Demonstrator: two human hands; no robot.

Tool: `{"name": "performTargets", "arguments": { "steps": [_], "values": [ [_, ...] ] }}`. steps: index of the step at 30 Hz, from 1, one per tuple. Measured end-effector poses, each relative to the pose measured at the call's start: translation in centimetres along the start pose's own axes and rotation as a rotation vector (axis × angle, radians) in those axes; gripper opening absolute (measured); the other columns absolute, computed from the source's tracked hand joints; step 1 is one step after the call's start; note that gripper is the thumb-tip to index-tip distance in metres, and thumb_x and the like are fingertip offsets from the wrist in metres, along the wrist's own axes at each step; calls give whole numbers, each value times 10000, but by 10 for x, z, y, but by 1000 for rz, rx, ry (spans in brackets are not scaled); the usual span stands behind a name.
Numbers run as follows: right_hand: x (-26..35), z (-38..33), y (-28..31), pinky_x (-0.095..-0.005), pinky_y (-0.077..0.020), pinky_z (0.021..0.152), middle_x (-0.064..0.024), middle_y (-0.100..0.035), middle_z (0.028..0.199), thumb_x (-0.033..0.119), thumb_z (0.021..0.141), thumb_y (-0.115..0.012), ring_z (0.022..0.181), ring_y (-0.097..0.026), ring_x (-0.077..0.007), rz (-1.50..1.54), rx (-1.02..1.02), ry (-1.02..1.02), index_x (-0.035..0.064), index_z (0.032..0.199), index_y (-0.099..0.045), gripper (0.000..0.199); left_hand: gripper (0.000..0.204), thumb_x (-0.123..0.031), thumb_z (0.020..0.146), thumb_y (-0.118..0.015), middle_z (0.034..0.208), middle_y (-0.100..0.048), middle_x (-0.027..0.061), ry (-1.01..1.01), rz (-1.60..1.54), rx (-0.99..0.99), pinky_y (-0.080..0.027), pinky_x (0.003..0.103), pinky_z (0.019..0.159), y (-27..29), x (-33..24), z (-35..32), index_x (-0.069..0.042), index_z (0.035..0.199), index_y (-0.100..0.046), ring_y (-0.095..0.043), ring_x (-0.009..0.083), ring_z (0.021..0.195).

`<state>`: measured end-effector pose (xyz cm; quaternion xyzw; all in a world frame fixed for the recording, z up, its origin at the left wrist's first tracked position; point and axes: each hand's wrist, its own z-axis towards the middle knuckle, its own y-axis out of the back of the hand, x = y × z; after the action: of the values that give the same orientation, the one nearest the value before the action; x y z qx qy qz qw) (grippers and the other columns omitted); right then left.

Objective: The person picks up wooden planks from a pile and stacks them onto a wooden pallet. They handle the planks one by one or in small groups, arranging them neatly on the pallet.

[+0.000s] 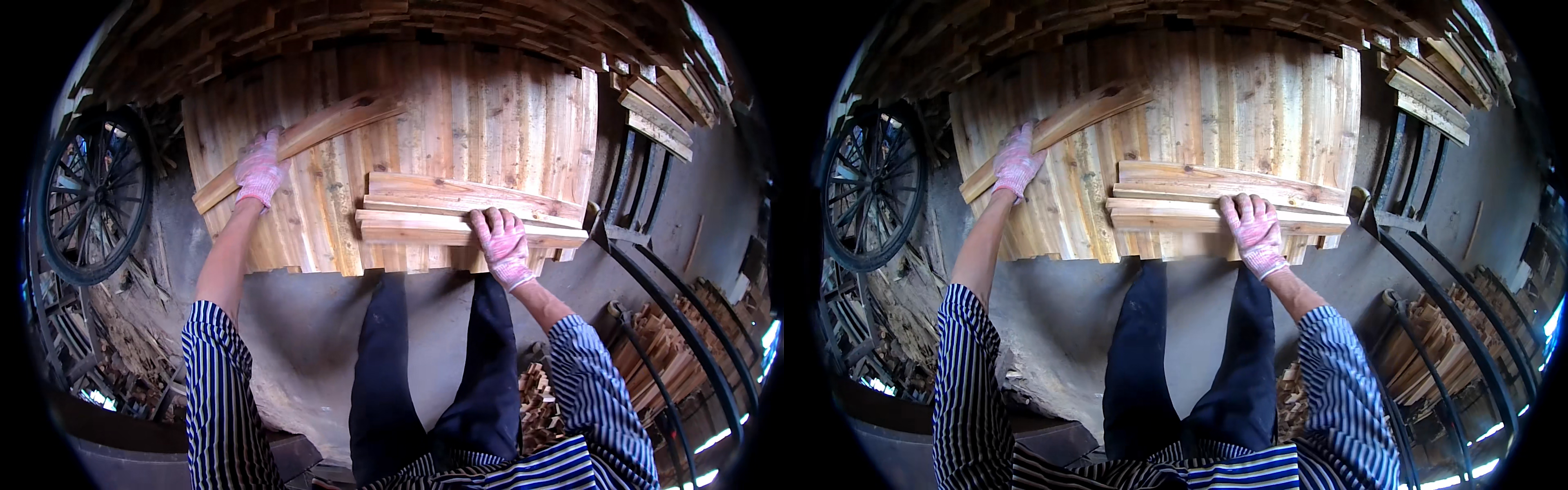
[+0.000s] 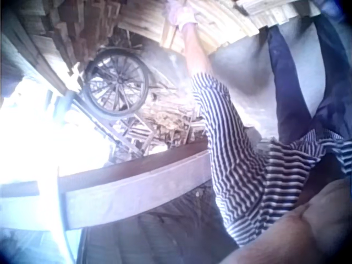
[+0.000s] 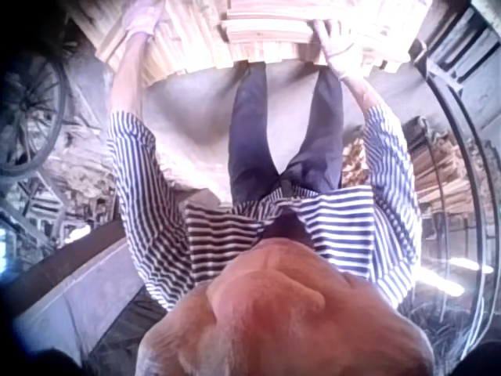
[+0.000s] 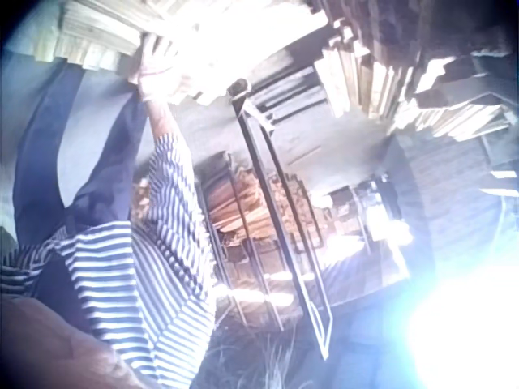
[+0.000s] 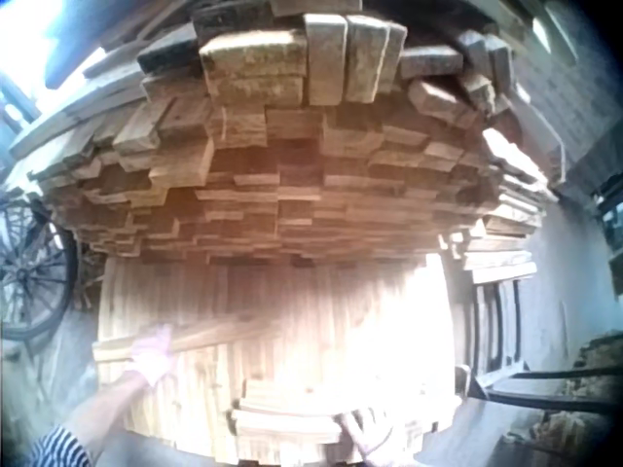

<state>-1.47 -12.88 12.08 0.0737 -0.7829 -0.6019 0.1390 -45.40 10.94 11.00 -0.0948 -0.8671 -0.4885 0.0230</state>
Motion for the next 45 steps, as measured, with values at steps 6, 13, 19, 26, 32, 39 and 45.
{"name": "performTargets", "arguments": {
  "steps": [6, 13, 19, 26, 32, 39, 45],
  "values": [
    [12, -5, -8, -503, -478, 979, -118, -576, 1237, 206, 847, -647, 1172, -572, -333, -50, -61, -25, 128, 1370, -526, 542, 681, -301, 836, -757, 1377, -588, 151, -13, -56, -16, -463, 451, 1073, 2, 1, -1, -192, 1452, -488, -565, 365, 1277],
    [-17, 42, 64, -478, -522, 944, -117, -622, 1252, 193, 719, -829, 1166, -618, -327, 232, 274, -151, 190, 1309, -567, 645, 707, -312, 823, -745, 1373, -597, 156, -33, -58, 37, -514, 469, 1018, 6, 11, 2, -225, 1467, -467, -592, 374, 1245],
    [-85, 113, 111, -477, -546, 866, -151, -670, 1142, 225, 900, -710, 1020, -665, -326, 137, 152, -248, 201, 1359, -589, 476, 688, -321, 833, -749, 1340, -620, 168, -42, -11, 50, -523, 474, 1002, 49, 14, 22, -227, 1462, -486, -599, 357, 1245],
    [-157, 227, 99, -468, -499, 976, -127, -665, 1268, 424, 884, -731, 1115, -659, -306, -102, 187, -260, 226, 1429, -567, 602, 713, -374, 867, -725, 1404, -598, 130, -61, 92, 57, -515, 457, 1024, 77, 43, 78, -266, 1507, -431, -608, 362, 1242],
    [-200, 248, 25, -480, -416, 1094, -109, -643, 1364, 392, 1016, -514, 1265, -582, -308, -122, 189, -237, 253, 1453, -558, 461, 858, -448, 889, -682, 1586, -436, 135, -48, 87, 211, -441, 437, 1124, 57, 57, 117, -322, 1617, -246, -477, 372, 1402],
    [-167, 268, 38, -631, -275, 1192, -135, -484, 1544, 358, 1050, -407, 1419, -449, -364, -159, 216, -367, 224, 1523, -460, 495, 825, -390, 933, -649, 1670, -278, 123, -243, 118, 108, -283, 408, 1244, 28, 68, 153, -239, 1633, -238, -260, 340, 1534],
    [-135, 234, 68, -607, -334, 1154, -209, -504, 1492, 253, 923, -657, 1362, -499, -416, -36, -23, -292, 185, 1558, -373, 699, 949, -658, 921, -555, 1685, -261, 149, -74, 166, -244, -203, 483, 1259, -1, 79, 96, -178, 1652, -186, -256, 350, 1545]
  ]
}}
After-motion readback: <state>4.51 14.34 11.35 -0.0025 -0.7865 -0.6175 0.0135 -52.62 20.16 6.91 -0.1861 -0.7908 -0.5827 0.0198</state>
